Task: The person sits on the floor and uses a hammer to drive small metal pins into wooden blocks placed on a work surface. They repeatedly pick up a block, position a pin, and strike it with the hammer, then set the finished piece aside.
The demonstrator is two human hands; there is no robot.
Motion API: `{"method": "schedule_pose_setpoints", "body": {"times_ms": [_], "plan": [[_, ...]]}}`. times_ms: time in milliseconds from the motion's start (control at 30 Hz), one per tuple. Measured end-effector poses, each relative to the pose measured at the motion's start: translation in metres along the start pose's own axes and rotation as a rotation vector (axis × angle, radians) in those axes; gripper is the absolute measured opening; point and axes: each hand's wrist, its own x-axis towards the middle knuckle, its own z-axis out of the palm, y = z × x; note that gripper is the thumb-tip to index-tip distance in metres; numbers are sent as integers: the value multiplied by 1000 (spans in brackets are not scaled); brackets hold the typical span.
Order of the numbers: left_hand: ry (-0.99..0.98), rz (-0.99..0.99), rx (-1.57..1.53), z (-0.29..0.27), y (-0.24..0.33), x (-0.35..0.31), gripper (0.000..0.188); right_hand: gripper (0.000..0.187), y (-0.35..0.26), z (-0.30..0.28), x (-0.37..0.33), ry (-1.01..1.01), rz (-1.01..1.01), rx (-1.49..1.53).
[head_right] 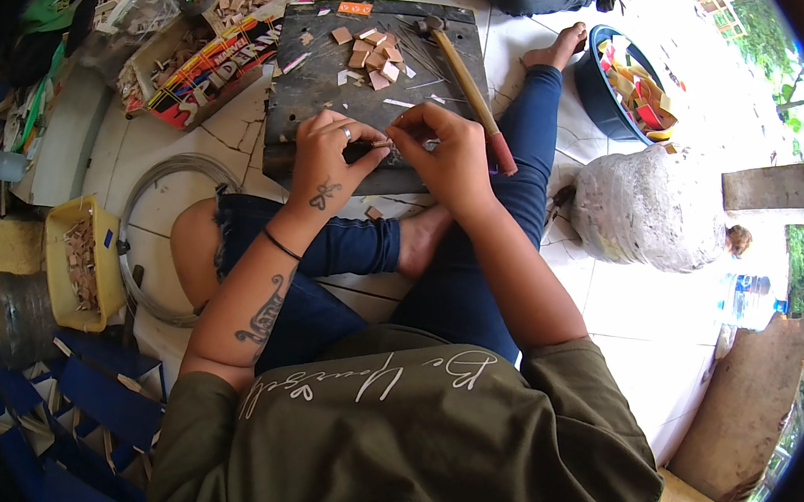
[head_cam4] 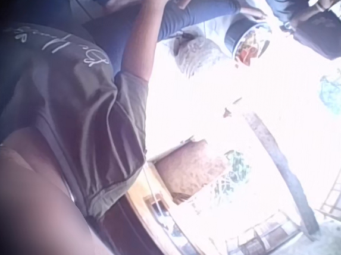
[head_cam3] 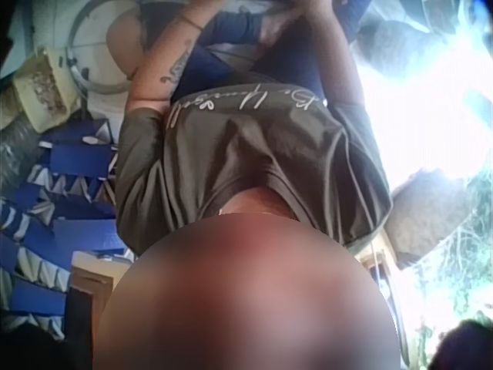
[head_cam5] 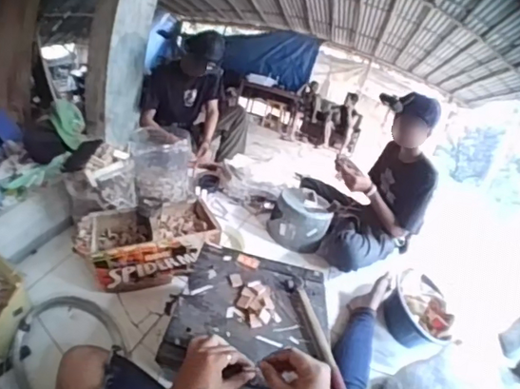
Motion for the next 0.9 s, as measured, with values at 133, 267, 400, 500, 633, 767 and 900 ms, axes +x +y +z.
{"method": "schedule_pose_setpoints", "body": {"times_ms": [133,267,400,500,633,767,900], "plan": [[-9,2,-2,0,-2,0,12,11,4,3,2,11,-14,28],[-8,-14,0,0,-2,0,13,9,5,6,3,5,0,47],[-2,-18,3,1,-2,0,13,8,4,5,4,-5,-34,17],[2,-16,1,2,-2,0,13,8,3,5,4,-10,-43,1],[0,-17,-7,2,-3,0,13,9,3,6,5,-7,-42,-9],[4,-14,-3,2,-3,-1,12,9,4,6,5,-11,-46,-4],[11,-12,-2,3,-3,-1,12,11,4,5,7,-55,-88,-47]]}}
